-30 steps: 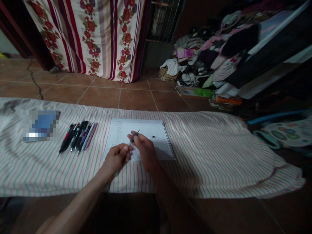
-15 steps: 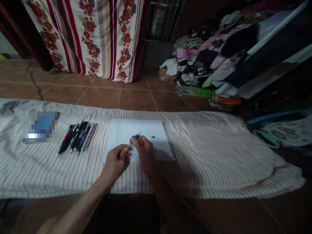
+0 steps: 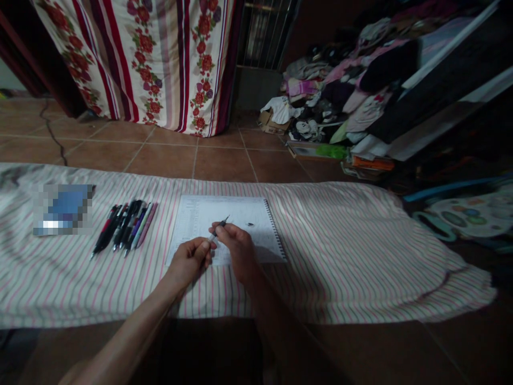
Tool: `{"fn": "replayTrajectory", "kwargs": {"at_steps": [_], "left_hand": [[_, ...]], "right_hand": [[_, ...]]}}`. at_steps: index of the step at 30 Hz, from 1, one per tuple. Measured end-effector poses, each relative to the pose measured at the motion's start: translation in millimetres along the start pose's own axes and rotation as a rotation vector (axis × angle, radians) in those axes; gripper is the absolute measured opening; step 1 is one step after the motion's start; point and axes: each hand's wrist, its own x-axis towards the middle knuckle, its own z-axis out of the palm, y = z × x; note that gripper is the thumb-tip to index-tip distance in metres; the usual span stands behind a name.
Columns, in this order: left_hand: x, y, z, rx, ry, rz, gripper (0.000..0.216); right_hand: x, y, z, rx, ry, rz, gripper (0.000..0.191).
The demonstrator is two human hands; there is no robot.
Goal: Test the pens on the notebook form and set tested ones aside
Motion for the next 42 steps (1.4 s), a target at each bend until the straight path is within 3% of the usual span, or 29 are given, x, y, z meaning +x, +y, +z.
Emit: {"fn": "replayTrajectory", "kwargs": {"at_steps": [9, 14, 18, 24, 30, 35, 42], "left_hand": [[2.0, 0.0, -0.4, 0.090, 0.074, 0.060, 0.026], [7.5, -7.5, -0.4, 0.105, 0.046, 0.099, 0.030], [7.6, -5.0, 0.9, 0.066, 0.031, 0.094, 0.033], [6.4, -3.3, -4.8, 0.005, 0.089, 0.049, 0.035], [8.7, -8.6, -9.4, -0.008, 0.072, 0.051, 0.036], [11.5, -10.8, -11.3, 0.025, 0.081, 0.042, 0.036], [13.0, -9.4, -4.2, -0.005, 0.064, 0.019, 0.033]], "right_hand": [[-3.3, -3.7, 8.4, -0.203, 0.148, -0.021, 0.023], [2.4, 0.1, 6.2, -0.146, 0.114, -0.057, 0.021], [10.9, -1.0, -6.4, -0.158, 0.102, -0.166, 0.033], [26.3, -10.3, -54.0, -0.565, 0.314, -0.414, 0.033], [30.4, -8.0, -87.2, -0.984, 0.311, -0.496, 0.026], [34.0, 2.7, -98.6, -1.175, 0.248, -0.515, 0.023], [31.5, 7.0, -93.5, -1.216, 0.271, -0.484, 0.023]]}}
